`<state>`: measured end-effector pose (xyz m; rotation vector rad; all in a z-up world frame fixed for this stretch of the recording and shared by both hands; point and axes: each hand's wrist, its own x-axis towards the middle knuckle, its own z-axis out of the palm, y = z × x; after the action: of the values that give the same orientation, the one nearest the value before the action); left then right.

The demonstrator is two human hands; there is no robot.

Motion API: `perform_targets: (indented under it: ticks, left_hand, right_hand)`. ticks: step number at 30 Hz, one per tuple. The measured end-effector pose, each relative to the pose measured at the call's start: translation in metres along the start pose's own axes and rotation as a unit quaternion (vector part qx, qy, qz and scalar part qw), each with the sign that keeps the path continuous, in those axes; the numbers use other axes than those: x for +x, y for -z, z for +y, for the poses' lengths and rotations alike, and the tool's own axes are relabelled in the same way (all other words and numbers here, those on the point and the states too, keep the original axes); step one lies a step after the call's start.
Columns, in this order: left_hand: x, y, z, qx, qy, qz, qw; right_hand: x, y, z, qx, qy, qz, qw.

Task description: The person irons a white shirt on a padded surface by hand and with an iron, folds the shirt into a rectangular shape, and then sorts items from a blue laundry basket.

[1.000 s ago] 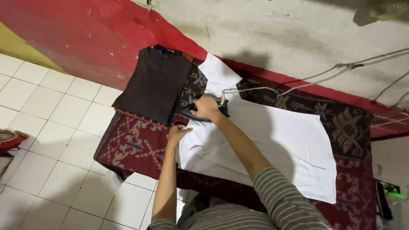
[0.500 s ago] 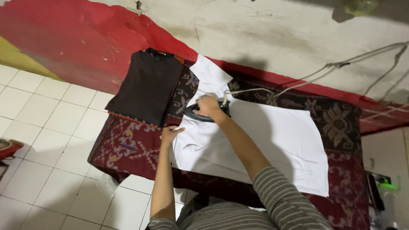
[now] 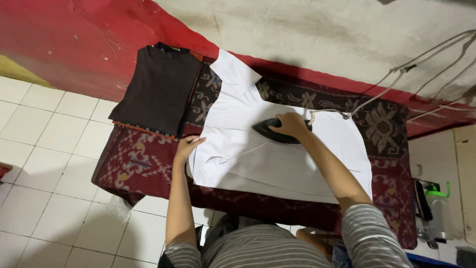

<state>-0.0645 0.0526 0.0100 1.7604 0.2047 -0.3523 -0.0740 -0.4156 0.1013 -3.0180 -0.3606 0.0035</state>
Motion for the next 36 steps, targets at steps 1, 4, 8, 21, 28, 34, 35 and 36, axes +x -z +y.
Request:
perform_targets:
  ticks: [1, 4, 8, 21, 28, 34, 35, 36]
  left_hand:
    - [-0.002, -0.001, -0.001, -0.011, 0.01, -0.004, 1.0]
    - [-0.003, -0.008, -0.004, 0.037, -0.009, 0.038, 0.999]
    - [-0.001, -0.011, -0.012, 0.063, -0.052, 0.061, 0.995]
    - [-0.005, -0.013, -0.027, 0.099, -0.114, 0.117, 0.982]
    - [-0.023, -0.012, -0.01, 0.043, -0.1, 0.111, 0.988]
    - [-0.021, -0.01, -0.008, 0.054, -0.094, 0.109, 0.988]
    - [-0.018, -0.009, -0.009, 0.048, -0.108, 0.105, 0.987]
    - [-0.015, -0.007, -0.01, 0.041, -0.123, 0.1, 0.987]
  right_hand:
    - [-0.008, 0.004, -0.001, -0.007, 0.022, -0.016, 1.0]
    - [-0.024, 0.015, -0.011, -0.002, 0.062, -0.036, 0.997]
    - [-0.019, 0.013, -0.049, 0.068, 0.094, 0.003, 0.993]
    - [0.056, -0.01, -0.166, 0.032, 0.131, 0.115, 0.984]
    - [0.082, -0.002, -0.203, 0.089, 0.101, 0.097, 0.986]
    - [0.08, -0.001, -0.19, 0.086, 0.117, 0.071, 0.987]
    - [0.074, -0.001, -0.179, 0.096, 0.144, 0.086, 0.981]
    - [0.069, -0.001, -0.168, 0.107, 0.171, 0.1, 0.974]
